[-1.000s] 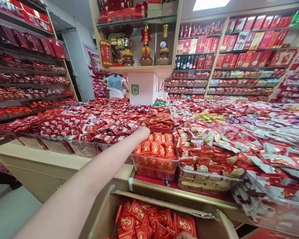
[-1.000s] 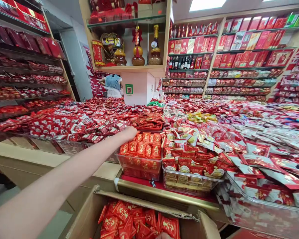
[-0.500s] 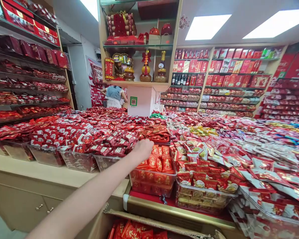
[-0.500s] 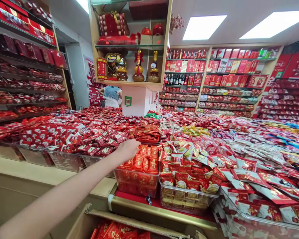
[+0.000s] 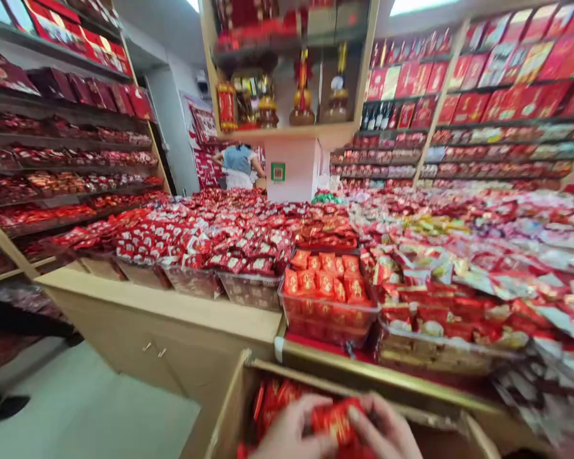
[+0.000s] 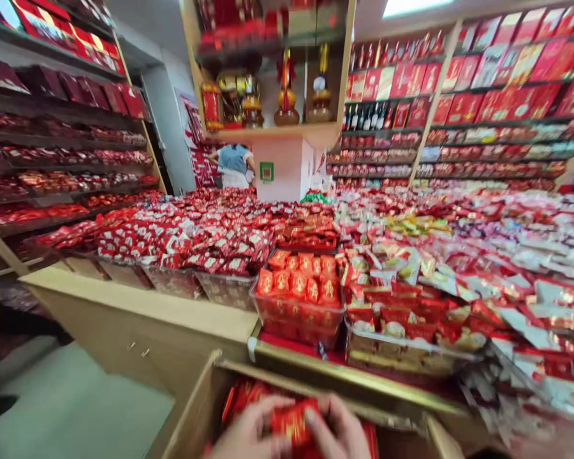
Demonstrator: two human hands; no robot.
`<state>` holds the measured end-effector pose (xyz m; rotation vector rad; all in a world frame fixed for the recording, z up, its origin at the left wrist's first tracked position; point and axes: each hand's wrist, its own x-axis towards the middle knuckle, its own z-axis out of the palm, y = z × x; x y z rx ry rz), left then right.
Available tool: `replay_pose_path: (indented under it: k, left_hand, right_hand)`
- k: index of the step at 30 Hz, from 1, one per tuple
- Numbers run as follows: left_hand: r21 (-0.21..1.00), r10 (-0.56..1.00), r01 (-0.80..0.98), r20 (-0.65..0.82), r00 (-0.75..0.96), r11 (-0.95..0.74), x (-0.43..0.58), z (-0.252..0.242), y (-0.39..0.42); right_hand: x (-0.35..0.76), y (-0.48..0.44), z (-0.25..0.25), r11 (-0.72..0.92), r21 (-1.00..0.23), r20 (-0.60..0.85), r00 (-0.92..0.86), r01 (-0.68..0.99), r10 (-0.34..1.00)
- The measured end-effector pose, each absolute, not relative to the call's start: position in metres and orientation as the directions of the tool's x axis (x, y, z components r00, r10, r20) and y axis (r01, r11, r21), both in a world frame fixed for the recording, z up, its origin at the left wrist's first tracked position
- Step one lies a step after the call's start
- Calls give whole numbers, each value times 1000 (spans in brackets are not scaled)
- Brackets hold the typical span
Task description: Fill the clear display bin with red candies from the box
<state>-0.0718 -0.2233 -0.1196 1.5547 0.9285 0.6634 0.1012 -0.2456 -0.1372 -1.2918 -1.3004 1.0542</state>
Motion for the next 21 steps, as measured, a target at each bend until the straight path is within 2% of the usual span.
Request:
replay_pose_path:
  k: [2, 5, 8, 11, 17, 21]
  left_hand:
    - [972, 830, 133, -235, 505, 195, -67, -120, -224]
    - [952, 814, 2, -262, 519, 305, -65, -122, -223]
    - [938, 802, -19, -284, 525, 345, -66, -125, -222]
    - [941, 825, -24, -283, 488, 337, -67, -129, -223]
    - [953, 880, -103, -216, 422, 284, -66, -134, -226]
    - [958, 902, -139, -181, 392, 252, -68, -133, -227]
  right_hand:
    - [91, -245, -133, -10, -996, -21, 134, -83, 991]
    - [83, -245, -133, -73, -965, -120, 180, -251, 976]
    - [83, -248, -138, -77, -936, -147, 185, -343, 972]
    - [85, -251, -145, -74, -920, -146, 161, -385, 976]
    - [86, -252, -145, -66, -936, -105, 96, -346, 990]
    - [79, -252, -148, -96, -917, -153, 119, -386, 981]
